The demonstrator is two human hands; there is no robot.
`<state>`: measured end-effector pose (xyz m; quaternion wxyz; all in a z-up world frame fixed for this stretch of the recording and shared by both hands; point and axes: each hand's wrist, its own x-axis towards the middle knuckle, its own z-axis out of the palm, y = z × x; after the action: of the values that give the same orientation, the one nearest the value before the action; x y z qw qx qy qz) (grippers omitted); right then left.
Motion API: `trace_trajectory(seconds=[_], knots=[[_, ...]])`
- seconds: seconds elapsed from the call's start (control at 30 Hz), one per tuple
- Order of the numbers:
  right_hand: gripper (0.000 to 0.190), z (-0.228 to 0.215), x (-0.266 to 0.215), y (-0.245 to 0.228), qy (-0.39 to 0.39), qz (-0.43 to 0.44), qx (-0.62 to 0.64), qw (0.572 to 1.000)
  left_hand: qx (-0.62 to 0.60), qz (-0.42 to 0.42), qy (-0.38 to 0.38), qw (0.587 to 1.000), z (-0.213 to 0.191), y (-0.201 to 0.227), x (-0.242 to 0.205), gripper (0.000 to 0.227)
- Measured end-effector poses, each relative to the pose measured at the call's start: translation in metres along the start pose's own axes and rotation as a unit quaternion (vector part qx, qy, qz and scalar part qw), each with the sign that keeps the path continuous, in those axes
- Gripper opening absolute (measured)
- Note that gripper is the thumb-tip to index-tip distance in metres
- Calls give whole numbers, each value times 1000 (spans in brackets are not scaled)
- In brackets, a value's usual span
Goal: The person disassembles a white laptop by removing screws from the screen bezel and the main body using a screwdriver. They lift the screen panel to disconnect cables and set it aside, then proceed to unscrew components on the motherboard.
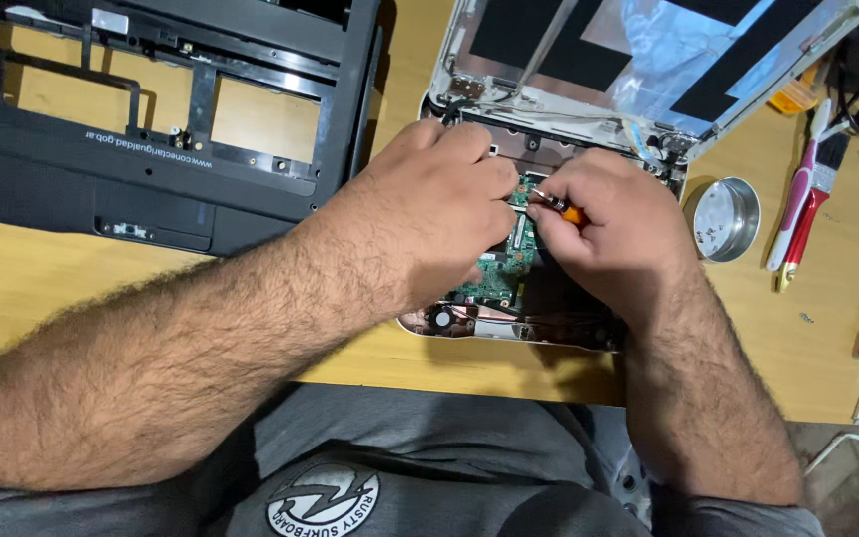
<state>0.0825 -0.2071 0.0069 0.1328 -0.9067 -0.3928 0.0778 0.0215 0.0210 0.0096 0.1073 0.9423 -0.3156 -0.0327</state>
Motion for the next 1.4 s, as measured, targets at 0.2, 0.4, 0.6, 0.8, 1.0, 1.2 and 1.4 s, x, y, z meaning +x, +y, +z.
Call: trace_trajectory(seconds=[0.2, 0.4, 0.6, 0.8, 1.0, 1.2, 1.4], knots=[[16, 7, -2, 11, -22, -13, -35, 999, -1, 2, 98, 995, 15, 0, -4, 33], [17, 8, 0, 11, -34, -29, -49, 998, 8, -6, 148, 989, 19, 6, -4, 14], [16, -4, -1, -10, -50, 19, -72, 996, -5, -6, 158, 987, 18, 6, -3, 16], [11, -4, -7, 8, 4, 22, -15, 1000, 9, -5, 111, 994, 13, 5, -4, 19], [13, -10, -17, 22, 38, -28, 73, 996, 20, 1, -8, 1000, -6, 2, 0, 51], [16, -18, -15, 17, -13, 22, 49, 998, 29, 9, 41, 999, -5, 2, 2, 47], [45, -38, -28, 31, 65, -10, 101, 993, -6, 3, 3, 1000, -12, 3, 3, 51]])
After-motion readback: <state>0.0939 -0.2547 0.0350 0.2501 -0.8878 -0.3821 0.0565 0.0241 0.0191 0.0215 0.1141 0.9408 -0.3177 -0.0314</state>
